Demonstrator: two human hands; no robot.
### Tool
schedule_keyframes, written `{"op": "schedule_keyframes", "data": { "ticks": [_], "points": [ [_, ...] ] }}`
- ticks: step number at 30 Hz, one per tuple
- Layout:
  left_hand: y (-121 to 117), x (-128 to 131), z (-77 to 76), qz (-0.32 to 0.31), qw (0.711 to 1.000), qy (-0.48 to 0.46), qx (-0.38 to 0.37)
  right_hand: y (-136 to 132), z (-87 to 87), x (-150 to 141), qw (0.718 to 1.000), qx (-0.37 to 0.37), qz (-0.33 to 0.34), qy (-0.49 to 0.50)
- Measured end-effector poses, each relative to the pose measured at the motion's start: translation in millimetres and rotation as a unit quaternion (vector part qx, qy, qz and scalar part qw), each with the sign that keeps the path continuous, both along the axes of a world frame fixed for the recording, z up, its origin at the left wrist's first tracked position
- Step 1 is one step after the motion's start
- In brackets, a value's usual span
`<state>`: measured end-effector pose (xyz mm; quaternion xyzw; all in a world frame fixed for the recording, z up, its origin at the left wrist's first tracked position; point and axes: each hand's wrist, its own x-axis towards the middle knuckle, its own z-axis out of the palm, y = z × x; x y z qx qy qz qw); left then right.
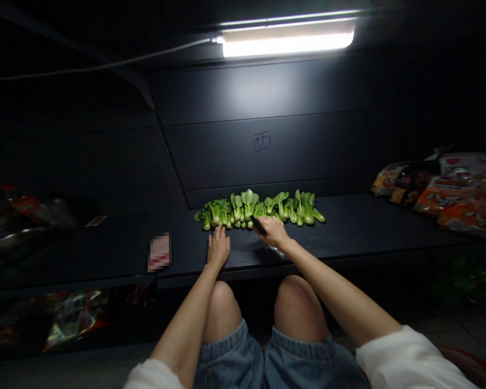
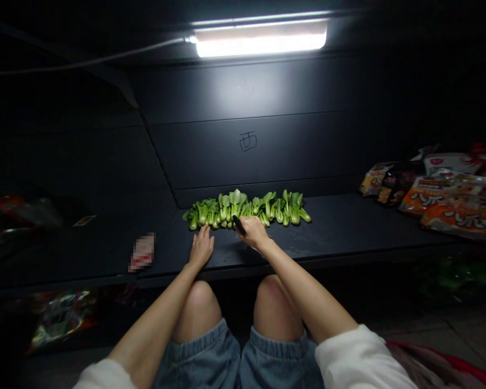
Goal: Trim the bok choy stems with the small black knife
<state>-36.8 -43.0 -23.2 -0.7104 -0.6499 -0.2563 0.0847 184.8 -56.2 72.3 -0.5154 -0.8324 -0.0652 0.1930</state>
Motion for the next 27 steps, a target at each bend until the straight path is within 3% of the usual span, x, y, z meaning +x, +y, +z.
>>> {"op": "schedule_keyframes", "data": {
  "ticks": [16, 27],
  "points": [
    [1.6, -0.5, -0.5, 0.010, 1.000, -0.005, -0.025, 0.9, 4.7, -8.6, 0.999, -0.016, -0.002, -0.042],
    [0.4, 1.1, -0.9, 0.013, 1.000, -0.005, -0.027, 6.9, 5.0, -20.5, 1.000, -0.018, 0.007, 0.008]
  ]
}}
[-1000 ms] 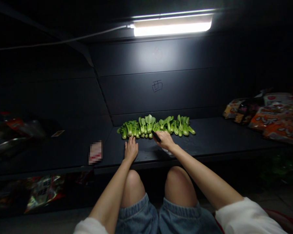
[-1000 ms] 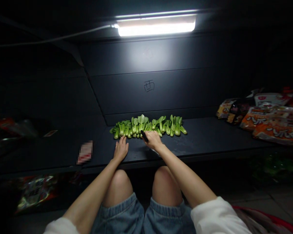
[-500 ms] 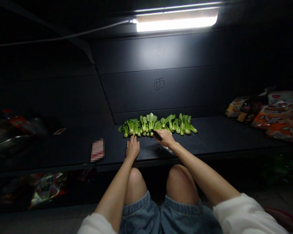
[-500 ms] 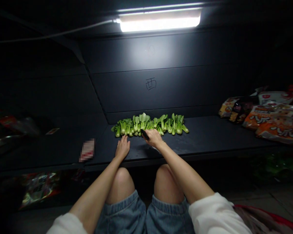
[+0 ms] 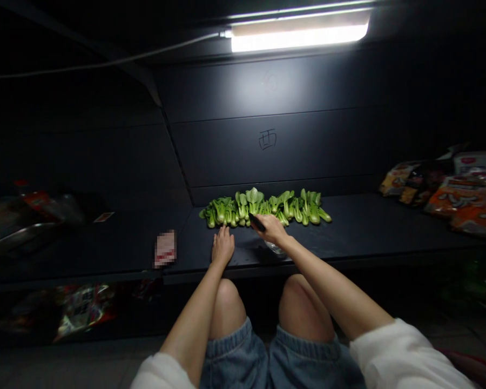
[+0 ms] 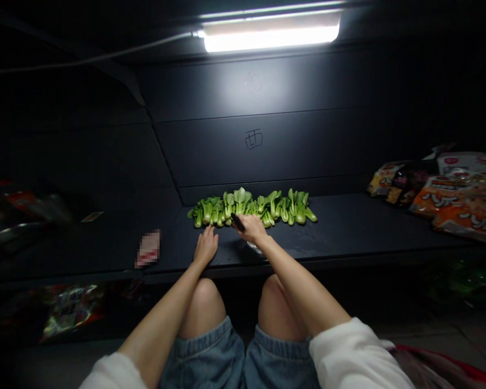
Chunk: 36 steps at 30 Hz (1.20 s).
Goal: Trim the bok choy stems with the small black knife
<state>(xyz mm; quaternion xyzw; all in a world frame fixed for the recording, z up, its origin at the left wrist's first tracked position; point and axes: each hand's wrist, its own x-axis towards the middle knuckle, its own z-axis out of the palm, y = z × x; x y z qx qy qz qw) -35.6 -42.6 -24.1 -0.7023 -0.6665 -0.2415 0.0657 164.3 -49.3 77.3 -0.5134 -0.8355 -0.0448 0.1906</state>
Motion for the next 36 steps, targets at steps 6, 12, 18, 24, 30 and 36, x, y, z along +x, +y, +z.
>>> {"op": "schedule_keyframes", "data": {
  "ticks": [6, 12, 18, 24, 30, 36],
  "points": [
    [1.1, -1.0, -1.2, 0.001, 1.000, 0.004, -0.004, 1.7, -1.7, -1.4, 1.000, -0.013, -0.007, 0.018],
    [1.6, -1.8, -2.9, -0.005, 1.000, 0.003, 0.002, 2.0, -2.4, -3.0, 1.000, -0.013, 0.014, 0.014],
    [0.6, -2.1, -2.1, 0.003, 1.000, 0.003, -0.002, 1.3, 2.2, -9.3, 1.000, -0.001, -0.008, -0.006],
    [2.5, -3.7, -4.7, 0.001, 1.000, -0.009, 0.006, 1.6, 9.6, -20.3, 1.000, -0.005, -0.001, 0.008],
    [7.4, -8.3, -3.0, 0.016, 0.999, -0.037, 0.002, 5.5, 2.3, -22.9, 1.000, -0.008, 0.004, 0.027],
    [10.7, -26.7, 3.3, 0.029, 0.999, -0.028, 0.018, 8.1, -1.4, -24.7, 0.999, -0.014, 0.001, 0.030]
  ]
}}
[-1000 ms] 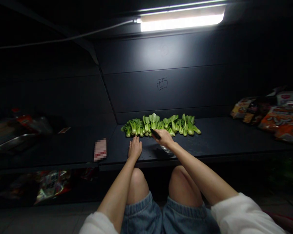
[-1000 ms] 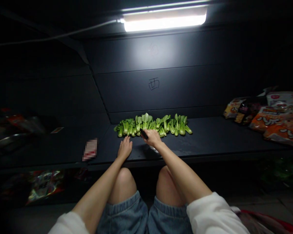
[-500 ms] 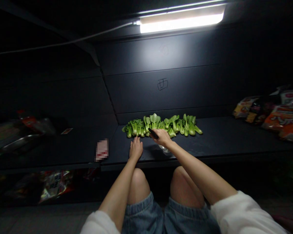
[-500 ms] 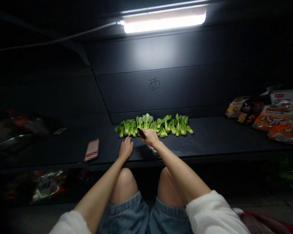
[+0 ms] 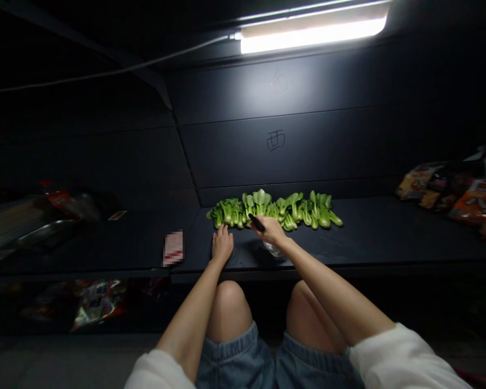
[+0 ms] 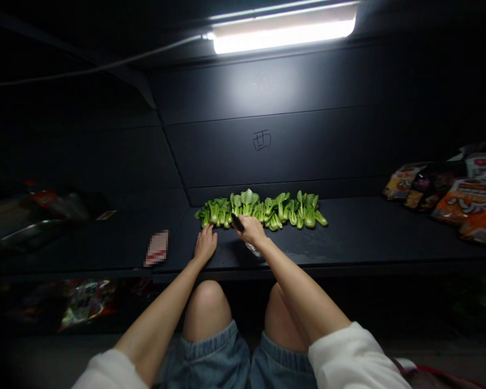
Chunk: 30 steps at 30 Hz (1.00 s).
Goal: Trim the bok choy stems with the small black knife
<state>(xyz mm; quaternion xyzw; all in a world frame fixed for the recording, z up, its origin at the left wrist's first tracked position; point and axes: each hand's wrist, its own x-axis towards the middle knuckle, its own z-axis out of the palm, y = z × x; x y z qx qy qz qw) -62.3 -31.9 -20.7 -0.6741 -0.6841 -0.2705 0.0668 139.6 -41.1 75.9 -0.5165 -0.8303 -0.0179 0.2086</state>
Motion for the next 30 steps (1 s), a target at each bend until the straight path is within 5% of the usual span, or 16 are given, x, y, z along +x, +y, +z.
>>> {"op": "schedule_keyframes", "data": {
  "ticks": [10, 30],
  "points": [
    [-7.5, -11.3, -3.7, 0.054, 0.998, 0.012, -0.015, -0.6, -1.2, -10.3, 0.999, -0.011, 0.020, -0.039],
    [-9.4, -9.2, -0.3, 0.062, 0.997, 0.020, -0.030, -2.9, 10.1, -19.9, 0.998, -0.023, 0.053, -0.026]
  ]
}}
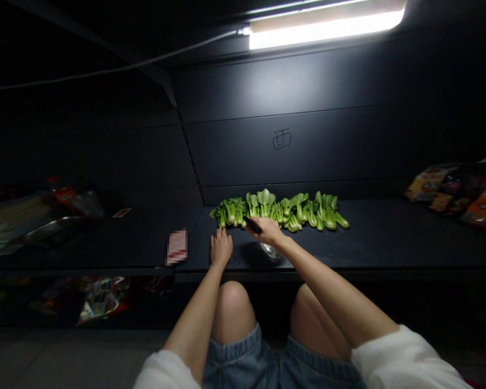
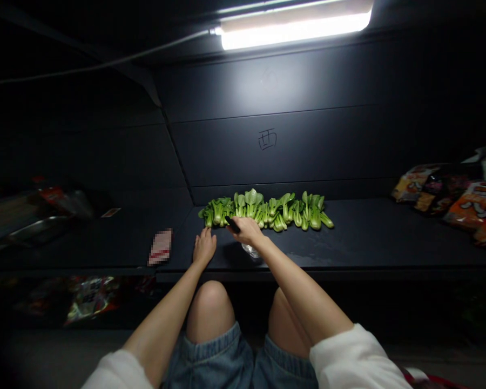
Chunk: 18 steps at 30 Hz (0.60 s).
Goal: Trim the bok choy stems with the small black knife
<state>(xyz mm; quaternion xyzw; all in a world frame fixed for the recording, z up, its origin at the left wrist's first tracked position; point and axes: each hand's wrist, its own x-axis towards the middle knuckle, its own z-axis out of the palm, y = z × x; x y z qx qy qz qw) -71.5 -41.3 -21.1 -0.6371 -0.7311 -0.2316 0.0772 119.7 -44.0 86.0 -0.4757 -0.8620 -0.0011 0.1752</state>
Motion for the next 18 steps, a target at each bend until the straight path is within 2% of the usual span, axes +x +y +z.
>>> {"op": "schedule_keyframes", "data": {
  "ticks": [12, 18],
  "points": [
    [-0.6, 0.8, -0.1, 0.002, 1.000, -0.001, -0.006, -0.7, -3.9, -3.6, 0.999, -0.016, 0.007, -0.043],
    [-1.8, 1.9, 1.4, 0.006, 1.000, 0.001, -0.006, 1.2, -4.0, -3.7, 0.998, -0.010, 0.035, -0.045]
  ]
}}
